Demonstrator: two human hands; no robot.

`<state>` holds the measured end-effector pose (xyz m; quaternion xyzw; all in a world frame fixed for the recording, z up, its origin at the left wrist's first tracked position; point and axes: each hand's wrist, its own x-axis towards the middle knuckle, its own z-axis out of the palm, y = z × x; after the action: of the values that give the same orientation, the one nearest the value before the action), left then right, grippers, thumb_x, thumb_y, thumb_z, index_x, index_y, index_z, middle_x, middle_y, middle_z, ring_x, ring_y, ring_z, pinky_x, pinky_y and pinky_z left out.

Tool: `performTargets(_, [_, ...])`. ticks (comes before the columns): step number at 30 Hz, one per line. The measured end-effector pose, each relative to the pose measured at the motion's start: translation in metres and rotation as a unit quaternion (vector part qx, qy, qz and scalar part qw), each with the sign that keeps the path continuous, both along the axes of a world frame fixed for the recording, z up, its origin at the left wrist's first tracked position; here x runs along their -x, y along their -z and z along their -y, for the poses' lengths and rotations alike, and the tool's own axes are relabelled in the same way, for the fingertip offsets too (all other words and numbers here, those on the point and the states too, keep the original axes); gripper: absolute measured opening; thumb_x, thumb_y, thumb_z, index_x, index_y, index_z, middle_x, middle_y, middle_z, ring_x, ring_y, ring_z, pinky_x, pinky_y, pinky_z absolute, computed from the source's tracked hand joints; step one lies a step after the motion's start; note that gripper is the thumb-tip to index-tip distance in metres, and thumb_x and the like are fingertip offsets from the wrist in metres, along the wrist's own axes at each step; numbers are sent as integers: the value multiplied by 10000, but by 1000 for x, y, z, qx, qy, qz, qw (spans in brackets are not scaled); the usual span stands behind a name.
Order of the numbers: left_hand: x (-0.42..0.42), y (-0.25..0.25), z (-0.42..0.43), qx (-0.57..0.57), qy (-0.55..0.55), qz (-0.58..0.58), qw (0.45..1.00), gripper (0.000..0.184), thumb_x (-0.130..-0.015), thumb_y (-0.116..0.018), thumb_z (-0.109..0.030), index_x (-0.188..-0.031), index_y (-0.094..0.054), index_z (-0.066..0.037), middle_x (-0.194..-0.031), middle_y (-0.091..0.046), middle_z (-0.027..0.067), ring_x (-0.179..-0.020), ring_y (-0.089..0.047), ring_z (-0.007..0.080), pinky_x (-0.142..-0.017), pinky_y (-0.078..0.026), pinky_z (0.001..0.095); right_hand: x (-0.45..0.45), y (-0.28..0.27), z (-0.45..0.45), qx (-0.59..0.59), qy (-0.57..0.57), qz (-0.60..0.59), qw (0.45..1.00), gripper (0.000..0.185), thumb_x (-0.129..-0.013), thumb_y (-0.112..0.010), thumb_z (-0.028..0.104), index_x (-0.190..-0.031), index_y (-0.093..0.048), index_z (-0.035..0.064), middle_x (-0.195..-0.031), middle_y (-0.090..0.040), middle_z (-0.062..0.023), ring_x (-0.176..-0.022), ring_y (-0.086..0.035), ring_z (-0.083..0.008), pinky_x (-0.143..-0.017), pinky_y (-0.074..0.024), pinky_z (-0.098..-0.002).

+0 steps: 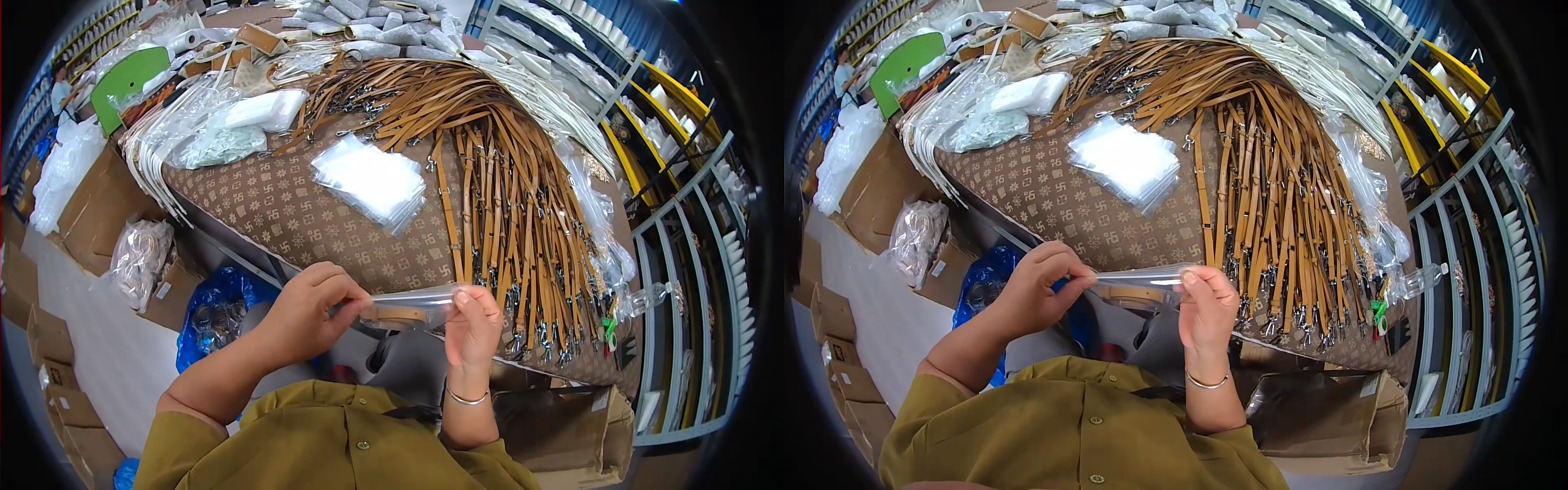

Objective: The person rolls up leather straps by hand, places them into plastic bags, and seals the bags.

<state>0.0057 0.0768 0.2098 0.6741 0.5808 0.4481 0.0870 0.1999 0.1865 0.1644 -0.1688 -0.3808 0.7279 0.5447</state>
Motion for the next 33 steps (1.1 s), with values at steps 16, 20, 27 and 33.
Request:
performTargets(16, [-16,28,1,105,85,317,939,57,-884,-540,-51,-838,-539,-18,-893,-523,29,-778,-514,83,-689,-425,223,3,-34,15,-358,-60,415,834,89,-797,-618,4,-883,-605,-16,-755,-609,-45,-657,-532,-90,-599,-421,-230])
performTargets(20, [-15,31,-2,103,110,317,936,28,-869,-555,-24,-890,-563,-9,-891,-530,23,-805,-527,82,-702,-430,217,8,-25,18,-320,-97,401,853,85,-805,-624,3,-888,-613,-11,-727,-593,-2,-637,-498,-48,-567,-393,-195])
performTargets(27, [-12,40,-3,146,114,412,892,86,-834,-595,1,-920,-595,9,-880,-559,26,-816,-547,77,-703,-435,206,12,-22,23,-244,-120,365,891,33,-828,-605,5,-858,-617,-4,-706,-562,44,-617,-459,-11,-527,-354,-159])
performTargets(33, [-14,40,-3,150,103,406,895,36,-830,-602,-5,-864,-600,8,-861,-568,21,-778,-543,64,-673,-428,198,19,-20,28,-321,-60,394,859,42,-792,-615,-14,-830,-604,-1,-671,-554,18,-585,-476,-27,-502,-379,-175])
